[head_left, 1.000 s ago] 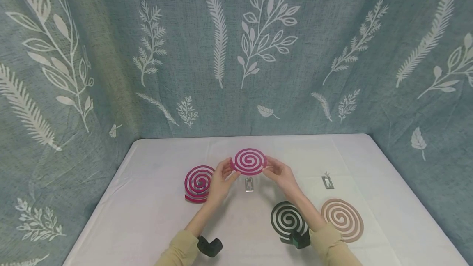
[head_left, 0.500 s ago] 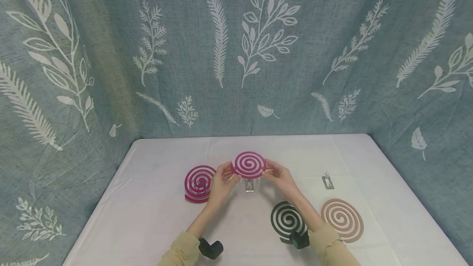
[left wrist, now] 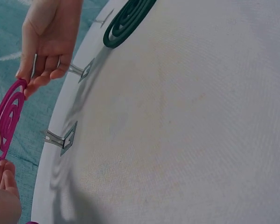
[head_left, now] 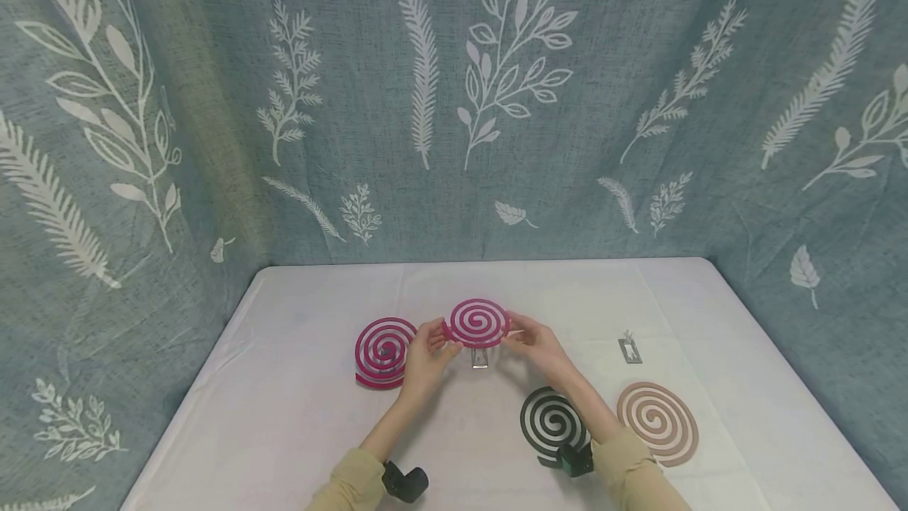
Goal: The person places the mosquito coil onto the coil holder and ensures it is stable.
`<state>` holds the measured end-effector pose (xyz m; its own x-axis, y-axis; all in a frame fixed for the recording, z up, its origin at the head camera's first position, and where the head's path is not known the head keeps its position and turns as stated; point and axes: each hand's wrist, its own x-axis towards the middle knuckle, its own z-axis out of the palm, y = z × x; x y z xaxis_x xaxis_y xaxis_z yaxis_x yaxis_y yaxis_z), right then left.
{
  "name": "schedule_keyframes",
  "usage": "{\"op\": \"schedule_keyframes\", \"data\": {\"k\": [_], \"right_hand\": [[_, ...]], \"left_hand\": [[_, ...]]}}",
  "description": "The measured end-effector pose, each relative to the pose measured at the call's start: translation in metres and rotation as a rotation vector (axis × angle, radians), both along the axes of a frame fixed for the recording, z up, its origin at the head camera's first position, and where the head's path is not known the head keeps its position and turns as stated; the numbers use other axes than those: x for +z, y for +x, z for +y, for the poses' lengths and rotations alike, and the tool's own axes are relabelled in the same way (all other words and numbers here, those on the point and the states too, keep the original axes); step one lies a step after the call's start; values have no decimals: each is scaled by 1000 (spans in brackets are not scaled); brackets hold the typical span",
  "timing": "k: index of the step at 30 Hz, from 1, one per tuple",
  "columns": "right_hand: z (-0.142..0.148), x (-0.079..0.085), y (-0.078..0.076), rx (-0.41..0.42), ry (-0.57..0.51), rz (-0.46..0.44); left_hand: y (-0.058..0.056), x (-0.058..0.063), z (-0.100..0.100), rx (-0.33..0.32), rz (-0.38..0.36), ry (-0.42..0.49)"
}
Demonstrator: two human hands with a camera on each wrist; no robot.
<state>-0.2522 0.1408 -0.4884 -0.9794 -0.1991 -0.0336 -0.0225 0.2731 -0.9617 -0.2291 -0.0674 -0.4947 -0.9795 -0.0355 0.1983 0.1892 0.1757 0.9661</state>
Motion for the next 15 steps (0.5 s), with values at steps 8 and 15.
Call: {"op": "schedule_keyframes", "data": {"k": [8,15], "right_hand": [[2,-11,-1,17,-4,-4],[2,-18,0,0,-5,-33]], "left_hand": [[2,-4,1,4,-25,-28],[3,-10,2,-15,-27,-30]]}}
